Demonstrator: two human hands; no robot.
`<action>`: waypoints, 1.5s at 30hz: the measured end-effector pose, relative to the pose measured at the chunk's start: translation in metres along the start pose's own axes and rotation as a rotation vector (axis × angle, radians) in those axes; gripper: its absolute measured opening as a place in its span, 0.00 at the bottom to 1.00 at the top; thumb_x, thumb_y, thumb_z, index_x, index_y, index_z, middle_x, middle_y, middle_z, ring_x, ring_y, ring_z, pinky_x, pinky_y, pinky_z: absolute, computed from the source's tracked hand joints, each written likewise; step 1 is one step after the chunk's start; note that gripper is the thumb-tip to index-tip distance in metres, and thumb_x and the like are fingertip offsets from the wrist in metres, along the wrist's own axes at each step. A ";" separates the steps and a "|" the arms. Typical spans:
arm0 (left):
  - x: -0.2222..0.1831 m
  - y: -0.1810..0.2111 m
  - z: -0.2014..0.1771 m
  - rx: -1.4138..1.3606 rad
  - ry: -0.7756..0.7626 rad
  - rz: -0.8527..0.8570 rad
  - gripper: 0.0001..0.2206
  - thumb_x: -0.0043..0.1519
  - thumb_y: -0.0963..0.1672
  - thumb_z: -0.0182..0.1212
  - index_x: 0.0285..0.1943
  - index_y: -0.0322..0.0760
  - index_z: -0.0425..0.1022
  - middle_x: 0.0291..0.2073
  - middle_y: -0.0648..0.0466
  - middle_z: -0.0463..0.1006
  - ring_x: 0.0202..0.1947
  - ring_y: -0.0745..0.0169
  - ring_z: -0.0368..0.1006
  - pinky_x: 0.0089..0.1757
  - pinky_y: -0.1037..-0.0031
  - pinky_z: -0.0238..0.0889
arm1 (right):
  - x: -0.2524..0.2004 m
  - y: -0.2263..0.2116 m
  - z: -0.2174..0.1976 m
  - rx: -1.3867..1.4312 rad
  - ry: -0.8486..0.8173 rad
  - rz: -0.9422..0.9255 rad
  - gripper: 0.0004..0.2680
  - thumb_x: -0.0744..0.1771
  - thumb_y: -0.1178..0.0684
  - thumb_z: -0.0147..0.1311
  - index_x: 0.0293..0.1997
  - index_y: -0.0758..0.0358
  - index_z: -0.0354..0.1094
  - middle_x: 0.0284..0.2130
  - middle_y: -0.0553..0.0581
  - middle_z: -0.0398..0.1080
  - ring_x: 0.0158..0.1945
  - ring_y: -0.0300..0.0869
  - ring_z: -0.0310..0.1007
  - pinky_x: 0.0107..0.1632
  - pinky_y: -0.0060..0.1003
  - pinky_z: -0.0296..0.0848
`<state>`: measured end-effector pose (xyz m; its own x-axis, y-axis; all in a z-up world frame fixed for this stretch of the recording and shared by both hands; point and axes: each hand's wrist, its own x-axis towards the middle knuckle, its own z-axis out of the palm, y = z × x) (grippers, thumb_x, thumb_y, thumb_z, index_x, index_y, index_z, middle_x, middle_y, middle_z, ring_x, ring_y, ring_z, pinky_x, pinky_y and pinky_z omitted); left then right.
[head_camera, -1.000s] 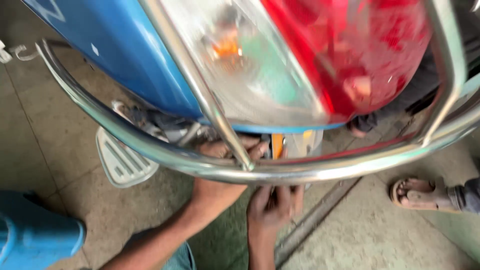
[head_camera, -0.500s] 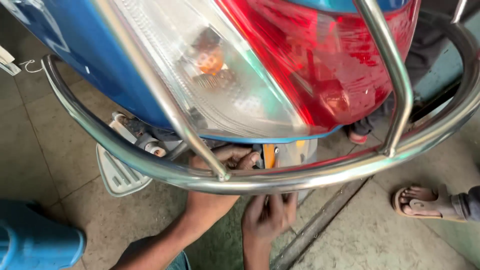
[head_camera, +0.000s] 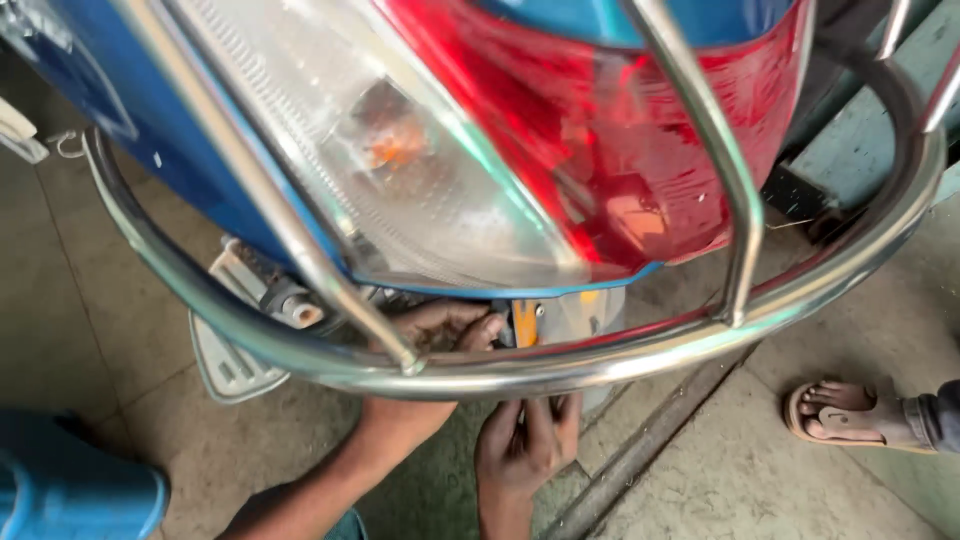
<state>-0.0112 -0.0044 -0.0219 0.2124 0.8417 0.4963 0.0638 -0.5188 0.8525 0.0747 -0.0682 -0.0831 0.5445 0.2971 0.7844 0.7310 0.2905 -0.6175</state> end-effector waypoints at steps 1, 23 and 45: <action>0.012 0.001 -0.001 0.000 -0.004 0.007 0.06 0.61 0.43 0.69 0.38 0.34 0.83 0.28 0.57 0.84 0.26 0.77 0.78 0.29 0.82 0.73 | -0.012 0.031 0.012 0.000 0.008 -0.001 0.08 0.70 0.61 0.51 0.49 0.78 0.74 0.52 0.78 0.70 0.54 0.64 0.77 0.56 0.48 0.77; -0.013 -0.028 -0.025 -0.151 -0.315 0.008 0.10 0.69 0.43 0.51 0.39 0.33 0.77 0.33 0.47 0.78 0.38 0.58 0.76 0.45 0.60 0.72 | -0.011 -0.014 0.017 -0.219 -0.183 0.057 0.12 0.72 0.54 0.47 0.57 0.70 0.73 0.44 0.68 0.72 0.26 0.42 0.70 0.26 0.35 0.71; -0.004 0.011 -0.044 -0.110 -0.054 0.078 0.06 0.60 0.42 0.64 0.34 0.32 0.77 0.20 0.55 0.76 0.21 0.66 0.73 0.27 0.69 0.68 | -0.003 -0.044 0.008 0.007 -0.269 0.502 0.12 0.74 0.53 0.46 0.43 0.76 0.70 0.29 0.60 0.70 0.32 0.36 0.62 0.35 0.33 0.63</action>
<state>-0.0542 -0.0067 -0.0069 0.2645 0.7889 0.5547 -0.0612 -0.5603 0.8260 0.0373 -0.0744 -0.0590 0.7000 0.6212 0.3523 0.4059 0.0598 -0.9119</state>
